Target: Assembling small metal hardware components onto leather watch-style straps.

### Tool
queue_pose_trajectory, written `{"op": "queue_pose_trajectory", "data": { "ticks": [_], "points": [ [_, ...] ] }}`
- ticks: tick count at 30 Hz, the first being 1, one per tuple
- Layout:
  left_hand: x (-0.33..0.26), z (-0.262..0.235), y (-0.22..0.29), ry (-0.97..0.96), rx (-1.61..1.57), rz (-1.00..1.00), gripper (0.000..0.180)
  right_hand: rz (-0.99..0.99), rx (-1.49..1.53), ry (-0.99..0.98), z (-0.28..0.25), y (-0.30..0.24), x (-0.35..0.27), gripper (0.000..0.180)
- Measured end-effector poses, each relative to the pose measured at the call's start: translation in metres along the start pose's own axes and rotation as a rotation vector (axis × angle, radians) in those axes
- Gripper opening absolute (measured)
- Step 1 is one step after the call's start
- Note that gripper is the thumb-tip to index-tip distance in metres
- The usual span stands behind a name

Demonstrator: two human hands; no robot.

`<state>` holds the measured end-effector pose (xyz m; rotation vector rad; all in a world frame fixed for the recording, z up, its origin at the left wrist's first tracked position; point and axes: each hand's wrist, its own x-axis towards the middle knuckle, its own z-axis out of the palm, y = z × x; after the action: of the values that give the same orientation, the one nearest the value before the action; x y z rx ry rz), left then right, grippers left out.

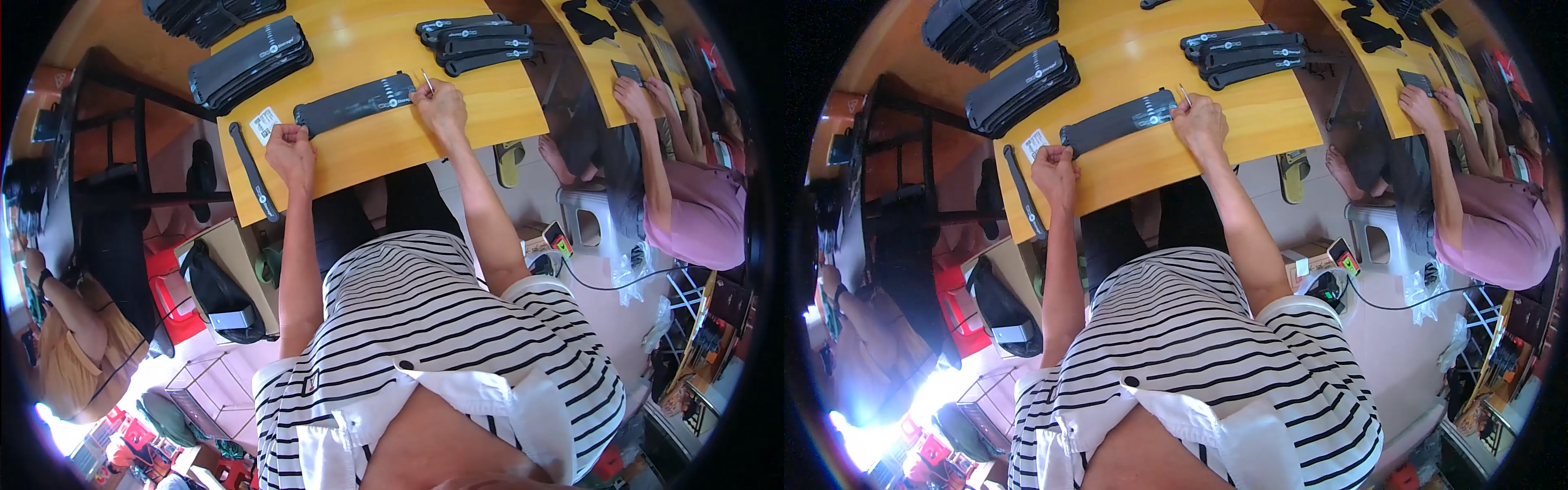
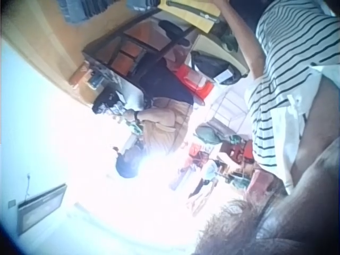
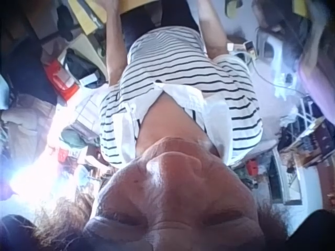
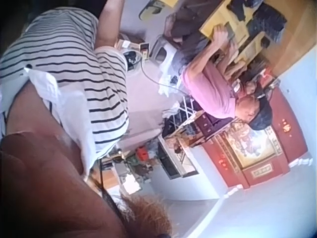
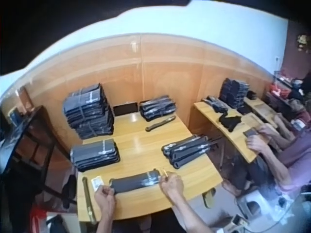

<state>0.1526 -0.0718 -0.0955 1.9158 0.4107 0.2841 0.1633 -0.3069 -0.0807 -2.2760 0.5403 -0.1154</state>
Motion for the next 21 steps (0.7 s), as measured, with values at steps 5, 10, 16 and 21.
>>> {"op": "queue_pose_trajectory", "data": {
  "ticks": [5, 10, 16, 21],
  "points": [
    [0.006, -0.002, 0.002, -0.017, -0.062, -0.026, 0.010, -0.018, 0.017, 0.007, -0.004, -0.004, 0.001, 0.013],
    [0.014, -0.006, -0.007, -0.069, -0.108, -0.111, 0.010, -0.051, 0.046, 0.005, -0.001, 0.002, 0.006, 0.012],
    [0.022, -0.015, -0.004, -0.121, -0.022, -0.153, 0.005, -0.104, 0.014, 0.021, 0.000, 0.006, 0.009, 0.012],
    [0.017, -0.029, 0.009, 0.077, 0.228, 0.167, 0.023, -0.163, -0.097, 0.105, -0.018, -0.013, 0.005, 0.015]
  ]
}}
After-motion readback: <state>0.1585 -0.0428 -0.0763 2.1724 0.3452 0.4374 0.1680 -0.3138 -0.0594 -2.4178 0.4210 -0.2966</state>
